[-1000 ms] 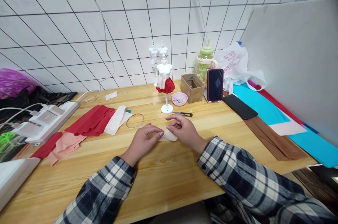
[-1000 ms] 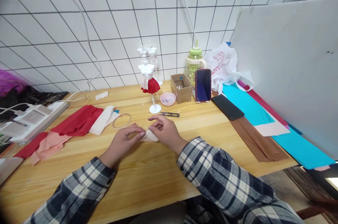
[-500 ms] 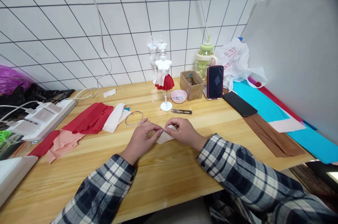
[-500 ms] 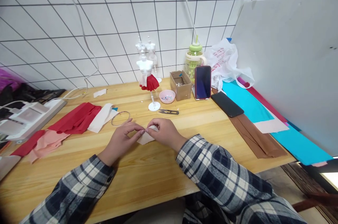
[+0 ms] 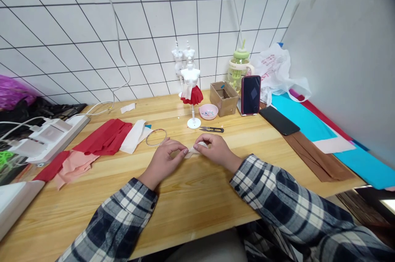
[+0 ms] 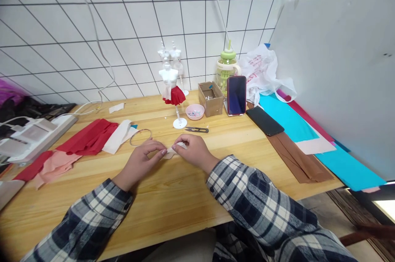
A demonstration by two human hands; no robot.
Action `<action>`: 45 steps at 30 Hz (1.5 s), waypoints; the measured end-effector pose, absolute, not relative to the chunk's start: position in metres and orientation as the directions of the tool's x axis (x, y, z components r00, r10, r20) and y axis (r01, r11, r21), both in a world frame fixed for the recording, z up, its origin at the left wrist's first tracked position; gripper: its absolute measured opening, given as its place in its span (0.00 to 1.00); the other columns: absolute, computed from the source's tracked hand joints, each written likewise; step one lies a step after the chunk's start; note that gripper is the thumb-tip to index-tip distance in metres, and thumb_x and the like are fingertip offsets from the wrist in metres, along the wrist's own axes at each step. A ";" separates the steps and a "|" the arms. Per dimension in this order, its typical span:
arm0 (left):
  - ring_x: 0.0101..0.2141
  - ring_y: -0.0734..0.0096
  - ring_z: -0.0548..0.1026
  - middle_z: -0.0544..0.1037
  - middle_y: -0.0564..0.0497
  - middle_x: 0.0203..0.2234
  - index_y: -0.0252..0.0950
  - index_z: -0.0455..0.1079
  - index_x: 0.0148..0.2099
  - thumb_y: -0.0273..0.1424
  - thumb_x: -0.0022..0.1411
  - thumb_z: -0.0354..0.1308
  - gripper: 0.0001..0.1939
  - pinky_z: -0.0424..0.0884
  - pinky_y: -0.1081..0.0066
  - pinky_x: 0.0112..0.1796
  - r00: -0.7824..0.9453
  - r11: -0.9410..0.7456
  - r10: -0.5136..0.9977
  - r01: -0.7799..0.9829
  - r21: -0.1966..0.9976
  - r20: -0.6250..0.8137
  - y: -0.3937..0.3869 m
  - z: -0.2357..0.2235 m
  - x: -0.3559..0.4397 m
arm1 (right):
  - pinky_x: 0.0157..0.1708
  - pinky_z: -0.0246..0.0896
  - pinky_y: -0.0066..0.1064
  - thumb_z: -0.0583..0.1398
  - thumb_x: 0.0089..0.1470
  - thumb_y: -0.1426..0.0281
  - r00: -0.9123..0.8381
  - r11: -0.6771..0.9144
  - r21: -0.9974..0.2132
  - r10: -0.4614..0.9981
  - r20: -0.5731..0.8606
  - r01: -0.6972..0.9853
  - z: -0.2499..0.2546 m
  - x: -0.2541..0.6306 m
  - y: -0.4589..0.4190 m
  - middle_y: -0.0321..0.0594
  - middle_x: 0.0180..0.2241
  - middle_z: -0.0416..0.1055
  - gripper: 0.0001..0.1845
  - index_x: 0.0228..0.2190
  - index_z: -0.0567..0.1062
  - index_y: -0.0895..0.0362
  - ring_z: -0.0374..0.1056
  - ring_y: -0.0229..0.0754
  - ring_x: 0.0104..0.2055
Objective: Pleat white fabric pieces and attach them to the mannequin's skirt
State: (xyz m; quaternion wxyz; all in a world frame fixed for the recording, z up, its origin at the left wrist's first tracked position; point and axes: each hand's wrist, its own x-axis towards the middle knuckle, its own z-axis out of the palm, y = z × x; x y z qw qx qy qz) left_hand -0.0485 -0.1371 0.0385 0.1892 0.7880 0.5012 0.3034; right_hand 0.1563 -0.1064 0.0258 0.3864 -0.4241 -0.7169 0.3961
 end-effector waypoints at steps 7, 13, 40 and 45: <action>0.36 0.65 0.76 0.81 0.51 0.32 0.40 0.75 0.33 0.38 0.65 0.54 0.12 0.55 0.53 0.58 0.375 -0.474 0.880 0.725 0.499 0.292 -0.136 0.038 -0.051 | 0.31 0.57 0.29 0.62 0.50 0.66 -0.343 0.311 -0.907 0.916 0.207 0.284 0.025 0.157 -0.104 0.35 0.27 0.74 0.06 0.28 0.77 0.56 0.65 0.38 0.29; 0.35 0.66 0.75 0.80 0.50 0.32 0.39 0.73 0.35 0.37 0.65 0.54 0.10 0.64 0.60 0.49 0.444 -0.533 0.846 0.698 0.477 0.295 -0.134 0.039 -0.054 | 0.31 0.57 0.29 0.62 0.50 0.67 -0.334 0.313 -0.897 0.920 0.205 0.311 0.027 0.159 -0.104 0.36 0.27 0.74 0.06 0.27 0.77 0.56 0.65 0.38 0.30; 0.38 0.62 0.74 0.79 0.48 0.34 0.37 0.75 0.38 0.38 0.63 0.57 0.11 0.67 0.61 0.46 0.396 -0.471 0.882 0.732 0.492 0.255 -0.130 0.038 -0.065 | 0.29 0.53 0.27 0.61 0.50 0.65 -0.281 0.297 -0.898 0.937 0.208 0.326 0.029 0.166 -0.096 0.34 0.25 0.72 0.08 0.28 0.77 0.58 0.63 0.36 0.28; 0.47 0.59 0.73 0.78 0.45 0.43 0.38 0.74 0.50 0.43 0.63 0.56 0.18 0.66 0.59 0.50 0.331 -0.435 0.901 0.685 0.585 0.282 -0.135 0.043 -0.059 | 0.31 0.54 0.27 0.62 0.50 0.67 -0.346 0.331 -0.874 0.915 0.206 0.355 0.029 0.163 -0.100 0.34 0.27 0.74 0.07 0.28 0.77 0.58 0.65 0.37 0.30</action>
